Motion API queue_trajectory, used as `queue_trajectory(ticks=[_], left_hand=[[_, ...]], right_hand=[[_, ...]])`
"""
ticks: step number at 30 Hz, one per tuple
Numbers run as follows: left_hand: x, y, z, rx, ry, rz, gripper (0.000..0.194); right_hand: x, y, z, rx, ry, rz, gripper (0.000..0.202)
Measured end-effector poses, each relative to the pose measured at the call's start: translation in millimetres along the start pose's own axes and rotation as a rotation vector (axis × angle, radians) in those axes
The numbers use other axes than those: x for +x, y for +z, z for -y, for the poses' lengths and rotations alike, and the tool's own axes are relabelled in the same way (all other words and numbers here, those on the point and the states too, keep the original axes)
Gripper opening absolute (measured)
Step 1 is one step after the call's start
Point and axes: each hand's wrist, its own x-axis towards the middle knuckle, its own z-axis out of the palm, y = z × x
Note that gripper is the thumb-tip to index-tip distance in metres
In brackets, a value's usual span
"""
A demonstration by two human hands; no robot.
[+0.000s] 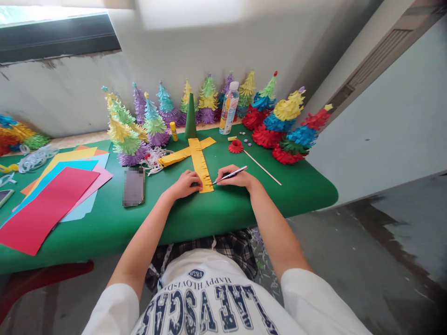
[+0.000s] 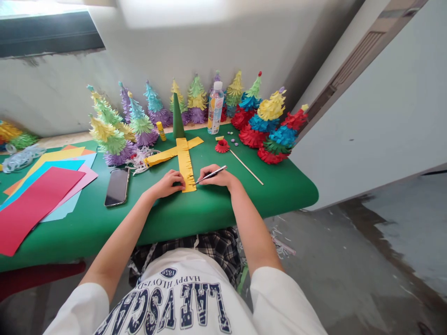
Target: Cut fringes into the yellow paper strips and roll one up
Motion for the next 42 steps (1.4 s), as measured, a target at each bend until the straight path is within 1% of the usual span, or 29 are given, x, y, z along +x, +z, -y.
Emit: queue_trajectory(ticks=[6,10,12,16,18,25,30,33,36,39,42], left_hand=[[-1,0.3,-4,-0.009,0.006,-0.022,0.007],[-5,0.3,-7,-0.002,0.03,-0.038,0.007],[-9,0.0,-7,0.01,0.057,-0.035,0.012],[-15,-0.4,-8,0.024,0.11,-0.018,0.029],[-17,-0.5,-8,0.029,0.13,-0.004,0.035],[-18,-1.0,-8,0.068,0.123,0.056,0.029],[-17,-1.2,-8,0.072,0.12,0.058,0.03],[-19,-2.1,-12,0.098,0.13,0.048,0.031],[-23,-1.2,-21,0.151,0.119,0.03,0.033],[-32,5.0,-31,0.209,0.071,-0.039,0.035],[-42,15.6,-40,0.241,0.036,-0.124,0.034]], right_hand=[[-5,-7,-4,-0.013,-0.014,-0.003,0.022],[-5,-5,-5,0.045,0.002,-0.061,0.023],[-5,-3,-3,0.081,0.015,-0.089,0.024],[-4,1,1,0.097,0.051,-0.055,0.026],[-3,1,1,0.09,0.053,-0.055,0.026],[-1,0,-3,0.064,0.044,-0.049,0.026],[1,5,-3,0.033,0.022,-0.04,0.026],[3,9,-2,0.015,-0.002,-0.037,0.026],[3,11,-1,0.007,-0.02,-0.051,0.027],[1,12,1,0.035,-0.026,-0.112,0.027],[-5,14,4,0.046,-0.044,-0.17,0.024]])
